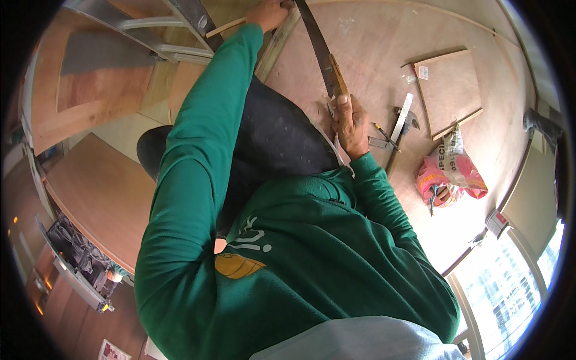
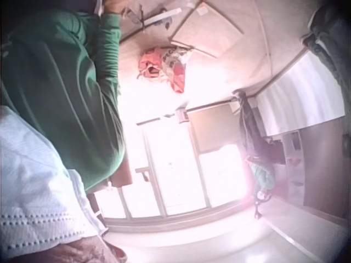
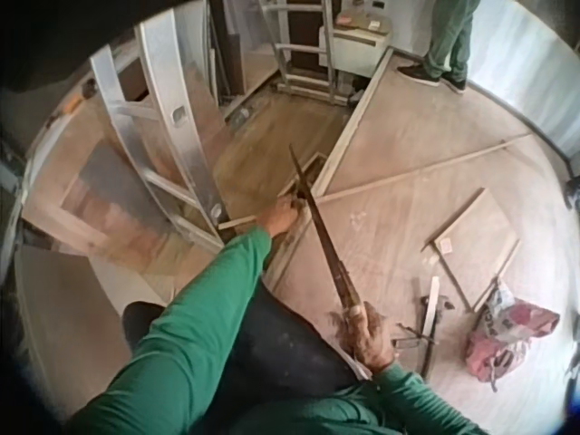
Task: The person sits on the floor and assembles a small wooden frame. They use a hammer to drive nails into the joints of the frame and a utility knife to trim excess material. The person also uses a saw to cut a piece of wood and a ruler to measure the frame.
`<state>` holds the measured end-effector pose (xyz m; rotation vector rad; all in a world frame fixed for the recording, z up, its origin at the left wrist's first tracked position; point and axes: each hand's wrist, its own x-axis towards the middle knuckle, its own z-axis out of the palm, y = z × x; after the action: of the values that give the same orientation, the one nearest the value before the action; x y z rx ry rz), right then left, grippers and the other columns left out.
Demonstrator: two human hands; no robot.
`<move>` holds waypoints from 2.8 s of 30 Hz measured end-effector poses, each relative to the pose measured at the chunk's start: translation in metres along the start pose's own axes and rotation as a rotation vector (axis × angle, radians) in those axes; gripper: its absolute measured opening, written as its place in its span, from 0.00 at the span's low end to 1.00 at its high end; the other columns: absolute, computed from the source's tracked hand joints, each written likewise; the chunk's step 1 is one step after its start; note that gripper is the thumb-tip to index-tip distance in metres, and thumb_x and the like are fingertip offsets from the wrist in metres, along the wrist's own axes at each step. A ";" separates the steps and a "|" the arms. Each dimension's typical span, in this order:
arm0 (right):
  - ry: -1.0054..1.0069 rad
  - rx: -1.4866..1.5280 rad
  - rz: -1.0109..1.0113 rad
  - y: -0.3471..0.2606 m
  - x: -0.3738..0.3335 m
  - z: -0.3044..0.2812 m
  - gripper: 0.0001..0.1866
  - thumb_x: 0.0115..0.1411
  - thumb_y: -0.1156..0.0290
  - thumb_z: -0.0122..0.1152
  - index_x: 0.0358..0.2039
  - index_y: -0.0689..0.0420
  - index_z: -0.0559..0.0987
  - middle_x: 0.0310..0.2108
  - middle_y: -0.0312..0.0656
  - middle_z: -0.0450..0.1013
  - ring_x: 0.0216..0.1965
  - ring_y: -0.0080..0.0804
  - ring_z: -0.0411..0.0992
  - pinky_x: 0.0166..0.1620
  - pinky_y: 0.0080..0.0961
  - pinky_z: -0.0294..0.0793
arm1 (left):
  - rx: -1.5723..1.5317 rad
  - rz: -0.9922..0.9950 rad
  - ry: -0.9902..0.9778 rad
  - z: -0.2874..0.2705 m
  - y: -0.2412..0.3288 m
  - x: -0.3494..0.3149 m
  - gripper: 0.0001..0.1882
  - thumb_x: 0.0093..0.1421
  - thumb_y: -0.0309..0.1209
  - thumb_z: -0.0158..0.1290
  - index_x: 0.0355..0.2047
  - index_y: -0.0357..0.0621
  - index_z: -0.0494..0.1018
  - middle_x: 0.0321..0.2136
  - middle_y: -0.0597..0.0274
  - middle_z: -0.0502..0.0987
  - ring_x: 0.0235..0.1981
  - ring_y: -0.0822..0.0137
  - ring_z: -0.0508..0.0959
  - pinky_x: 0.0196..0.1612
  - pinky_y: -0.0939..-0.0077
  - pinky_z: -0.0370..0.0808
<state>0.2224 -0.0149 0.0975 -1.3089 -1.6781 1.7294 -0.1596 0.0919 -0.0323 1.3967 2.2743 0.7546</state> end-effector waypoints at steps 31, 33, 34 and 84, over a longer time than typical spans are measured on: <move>0.031 -0.039 -0.046 -0.007 -0.042 -0.012 0.30 0.78 0.43 0.50 0.37 0.62 0.78 0.21 0.33 0.66 0.21 0.19 0.63 0.25 0.23 0.63 | -0.058 -0.303 -0.284 -0.076 0.052 -0.062 0.21 0.77 0.41 0.47 0.58 0.40 0.79 0.47 0.48 0.84 0.42 0.51 0.81 0.49 0.51 0.76; 0.037 -0.057 -0.068 -0.001 -0.041 -0.010 0.30 0.78 0.43 0.50 0.39 0.62 0.78 0.21 0.32 0.66 0.19 0.19 0.64 0.24 0.23 0.64 | -0.217 -0.343 -0.223 -0.073 0.052 -0.064 0.20 0.77 0.40 0.46 0.55 0.39 0.80 0.49 0.47 0.83 0.44 0.49 0.81 0.50 0.52 0.76; 0.037 -0.068 -0.071 0.002 -0.040 -0.010 0.30 0.77 0.43 0.50 0.38 0.62 0.78 0.21 0.33 0.66 0.19 0.19 0.64 0.24 0.23 0.64 | -0.297 -0.363 -0.193 -0.071 0.052 -0.065 0.20 0.76 0.39 0.46 0.54 0.39 0.81 0.50 0.47 0.83 0.45 0.49 0.81 0.50 0.53 0.76; -0.018 -0.504 -0.012 -0.072 -0.139 -0.010 0.24 0.72 0.66 0.60 0.67 0.56 0.71 0.47 0.63 0.81 0.48 0.63 0.82 0.51 0.47 0.80 | 0.052 -0.370 -0.262 -0.063 0.028 -0.060 0.26 0.73 0.41 0.43 0.63 0.38 0.74 0.63 0.46 0.76 0.63 0.46 0.75 0.66 0.54 0.70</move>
<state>0.2746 -0.1069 0.2125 -1.4809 -2.2205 1.3568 -0.1489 0.0331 0.0358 0.9827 2.2591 0.3731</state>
